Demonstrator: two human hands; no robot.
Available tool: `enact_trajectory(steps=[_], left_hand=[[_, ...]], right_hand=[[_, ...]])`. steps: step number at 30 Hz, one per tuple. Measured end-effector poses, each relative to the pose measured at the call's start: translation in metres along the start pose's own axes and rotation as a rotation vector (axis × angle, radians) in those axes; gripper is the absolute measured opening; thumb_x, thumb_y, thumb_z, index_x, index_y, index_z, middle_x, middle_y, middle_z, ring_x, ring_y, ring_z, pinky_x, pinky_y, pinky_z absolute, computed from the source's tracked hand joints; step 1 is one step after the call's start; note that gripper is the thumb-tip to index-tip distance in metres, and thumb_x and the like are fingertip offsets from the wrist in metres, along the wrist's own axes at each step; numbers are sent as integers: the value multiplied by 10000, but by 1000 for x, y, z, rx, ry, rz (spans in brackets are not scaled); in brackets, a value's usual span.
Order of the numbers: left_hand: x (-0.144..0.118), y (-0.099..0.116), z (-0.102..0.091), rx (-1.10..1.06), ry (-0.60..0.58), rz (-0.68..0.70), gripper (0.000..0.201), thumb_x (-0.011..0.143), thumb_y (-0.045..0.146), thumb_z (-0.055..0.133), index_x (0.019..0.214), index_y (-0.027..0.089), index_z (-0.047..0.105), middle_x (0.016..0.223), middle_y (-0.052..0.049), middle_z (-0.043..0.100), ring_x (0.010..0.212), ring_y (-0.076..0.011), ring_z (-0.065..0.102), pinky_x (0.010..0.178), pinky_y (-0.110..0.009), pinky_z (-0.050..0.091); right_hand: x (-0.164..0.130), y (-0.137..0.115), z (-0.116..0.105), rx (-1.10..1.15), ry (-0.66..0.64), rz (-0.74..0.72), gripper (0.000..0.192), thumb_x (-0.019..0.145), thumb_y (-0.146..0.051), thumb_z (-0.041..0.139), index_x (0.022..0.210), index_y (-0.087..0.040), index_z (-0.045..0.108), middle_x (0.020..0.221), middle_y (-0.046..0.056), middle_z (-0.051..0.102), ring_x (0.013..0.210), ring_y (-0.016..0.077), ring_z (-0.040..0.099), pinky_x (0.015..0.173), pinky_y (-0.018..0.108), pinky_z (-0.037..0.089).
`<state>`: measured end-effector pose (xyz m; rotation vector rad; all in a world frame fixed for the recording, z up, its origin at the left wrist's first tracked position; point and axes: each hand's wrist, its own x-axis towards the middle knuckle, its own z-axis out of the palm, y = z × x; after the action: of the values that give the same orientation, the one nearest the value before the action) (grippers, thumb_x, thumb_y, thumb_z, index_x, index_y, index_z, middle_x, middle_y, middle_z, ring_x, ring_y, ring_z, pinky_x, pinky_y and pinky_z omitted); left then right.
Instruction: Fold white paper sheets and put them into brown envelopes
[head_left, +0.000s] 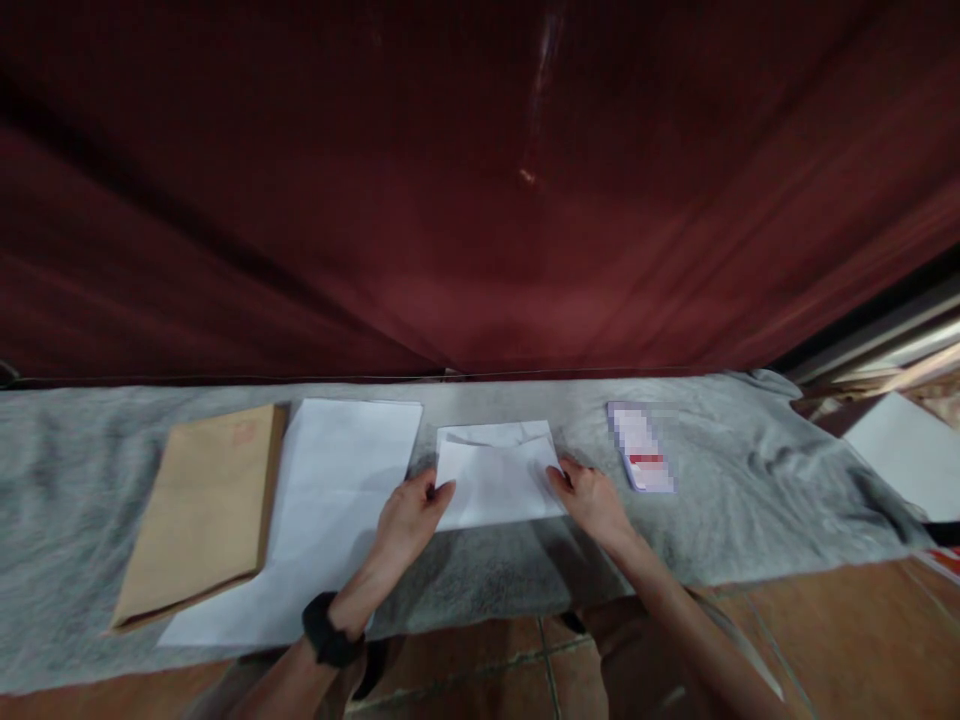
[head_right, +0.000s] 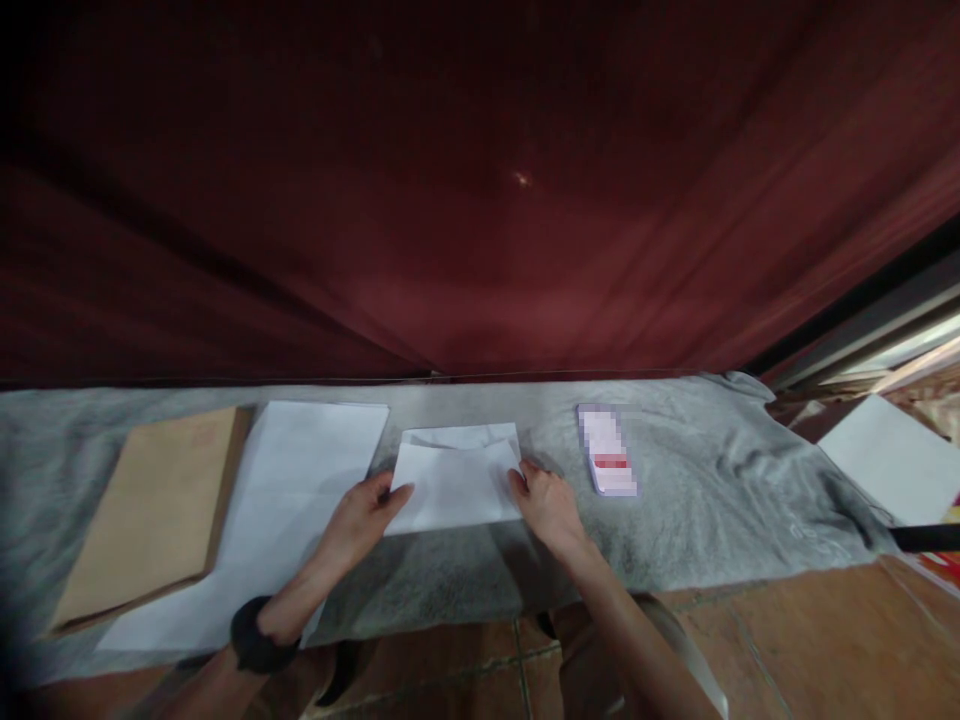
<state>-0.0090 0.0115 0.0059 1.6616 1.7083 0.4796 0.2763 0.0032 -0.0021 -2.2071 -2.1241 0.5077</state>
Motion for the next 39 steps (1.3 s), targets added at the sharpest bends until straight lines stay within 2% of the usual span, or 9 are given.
enact_trajectory(steps=[4,11,15,19,22,24,26,33,39], left_hand=[[1,8,0,160,-14,-40,254,970,309,495,741,208,538,635,24,527,632,-153,544,600,-265,318],[1,20,5,376,-44,-136,190,1008,305,495,1115,196,609,941,-65,742,915,-226,710,741,-291,441],[0,19,11,365,27,-162,386,1005,316,529,1371,195,507,1080,-81,764,1000,-235,734,828,-302,499],[-2,18,15,417,59,-107,605,1018,305,509,1587,220,321,1059,-84,782,981,-247,751,870,-333,530],[-4,16,18,438,48,-29,500,1023,277,497,1522,308,479,1114,-65,785,988,-233,750,887,-336,544],[-5,14,21,431,56,13,409,1025,266,490,1414,317,608,1172,-55,775,1008,-221,743,902,-329,546],[-6,14,23,434,72,26,374,1029,259,480,1356,303,657,1164,-55,778,988,-216,744,892,-328,550],[-12,19,21,455,62,67,369,1014,428,547,1327,258,643,1094,-69,781,971,-240,742,851,-337,539],[-21,20,29,603,123,196,372,1046,357,466,1315,144,611,1208,-150,711,1055,-271,691,976,-419,480]], right_hand=[[1,-3,-1,-50,-7,35,339,1069,-386,406,1046,-200,688,876,107,769,853,251,754,707,302,482],[3,-8,-2,-136,-31,77,352,1068,-401,416,1070,-189,696,928,117,778,876,238,757,718,285,481],[3,-7,1,-155,-19,82,376,1071,-417,401,1095,-190,700,934,119,783,882,239,758,712,281,464],[6,-4,4,-134,-3,91,368,1066,-421,416,1076,-198,709,940,105,787,894,234,754,705,272,448],[8,-3,4,-123,-12,101,377,1064,-433,420,1050,-203,719,947,96,789,905,230,753,697,266,439],[9,-3,4,-118,-18,101,378,1061,-433,425,1043,-204,726,954,96,790,909,227,752,698,265,436],[10,-3,3,-119,-18,103,377,1058,-429,429,1044,-206,733,953,97,789,901,227,751,697,266,436],[9,1,5,-136,-9,100,381,1048,-439,432,1078,-214,737,948,107,786,894,251,751,699,284,439],[9,4,5,-135,-3,94,378,1046,-434,433,1063,-201,730,949,111,782,914,245,748,697,275,436]])
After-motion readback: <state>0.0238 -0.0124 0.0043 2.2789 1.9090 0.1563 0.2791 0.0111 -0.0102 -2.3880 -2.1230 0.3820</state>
